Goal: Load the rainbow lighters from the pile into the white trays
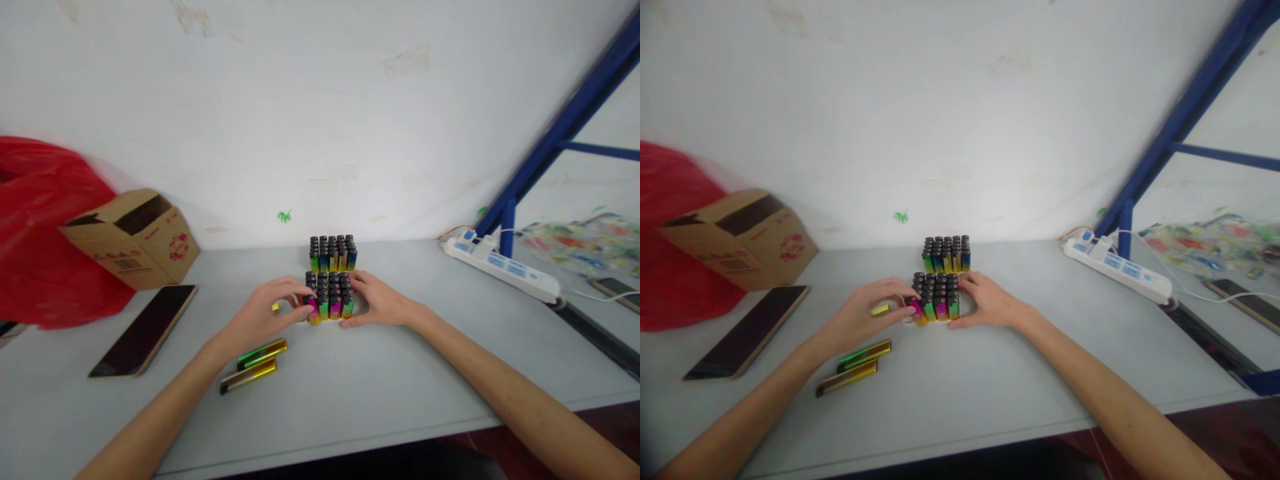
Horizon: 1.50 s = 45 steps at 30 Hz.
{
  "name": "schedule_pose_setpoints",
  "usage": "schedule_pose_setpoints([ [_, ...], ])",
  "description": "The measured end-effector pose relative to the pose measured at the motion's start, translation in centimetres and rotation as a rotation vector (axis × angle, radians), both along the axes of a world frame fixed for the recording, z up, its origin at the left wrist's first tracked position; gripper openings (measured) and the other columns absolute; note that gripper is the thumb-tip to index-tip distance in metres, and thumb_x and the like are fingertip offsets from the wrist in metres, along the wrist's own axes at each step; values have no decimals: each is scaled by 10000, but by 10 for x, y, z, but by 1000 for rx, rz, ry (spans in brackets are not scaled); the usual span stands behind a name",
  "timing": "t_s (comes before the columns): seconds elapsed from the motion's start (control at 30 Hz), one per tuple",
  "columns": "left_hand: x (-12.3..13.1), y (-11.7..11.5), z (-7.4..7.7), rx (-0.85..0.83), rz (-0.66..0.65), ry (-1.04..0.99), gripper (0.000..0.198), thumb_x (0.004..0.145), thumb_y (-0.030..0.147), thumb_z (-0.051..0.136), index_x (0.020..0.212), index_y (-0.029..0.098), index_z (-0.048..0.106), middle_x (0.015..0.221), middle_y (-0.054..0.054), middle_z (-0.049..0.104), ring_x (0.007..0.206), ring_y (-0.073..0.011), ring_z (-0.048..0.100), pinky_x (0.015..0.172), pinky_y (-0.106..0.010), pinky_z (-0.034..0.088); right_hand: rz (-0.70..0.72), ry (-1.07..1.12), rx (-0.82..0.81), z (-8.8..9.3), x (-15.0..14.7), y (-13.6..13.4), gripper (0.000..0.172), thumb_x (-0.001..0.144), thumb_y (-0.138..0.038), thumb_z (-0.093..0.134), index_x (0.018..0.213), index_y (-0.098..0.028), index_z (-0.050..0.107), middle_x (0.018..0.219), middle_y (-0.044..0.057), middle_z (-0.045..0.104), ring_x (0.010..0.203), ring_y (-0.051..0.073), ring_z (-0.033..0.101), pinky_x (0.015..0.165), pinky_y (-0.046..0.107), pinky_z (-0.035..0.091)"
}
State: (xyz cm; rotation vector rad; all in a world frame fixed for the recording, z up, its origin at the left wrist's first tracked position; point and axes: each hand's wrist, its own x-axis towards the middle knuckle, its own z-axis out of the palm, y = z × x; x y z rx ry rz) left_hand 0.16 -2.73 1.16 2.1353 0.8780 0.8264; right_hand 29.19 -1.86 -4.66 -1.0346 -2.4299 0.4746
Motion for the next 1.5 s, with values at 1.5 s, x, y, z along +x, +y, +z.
schedule_pose_setpoints([
  [1.5, -76, 46, -2, -164, 158, 174, 282, 739, 443, 845, 870, 211, 752, 907, -53, 746, 820, -226, 694, 779, -313, 568, -18, -16, -21, 0, 1, -1, 832, 725, -654, 844, 1345, -157, 600, 1408, 180, 566, 1294, 377, 543, 1125, 545, 460],
])
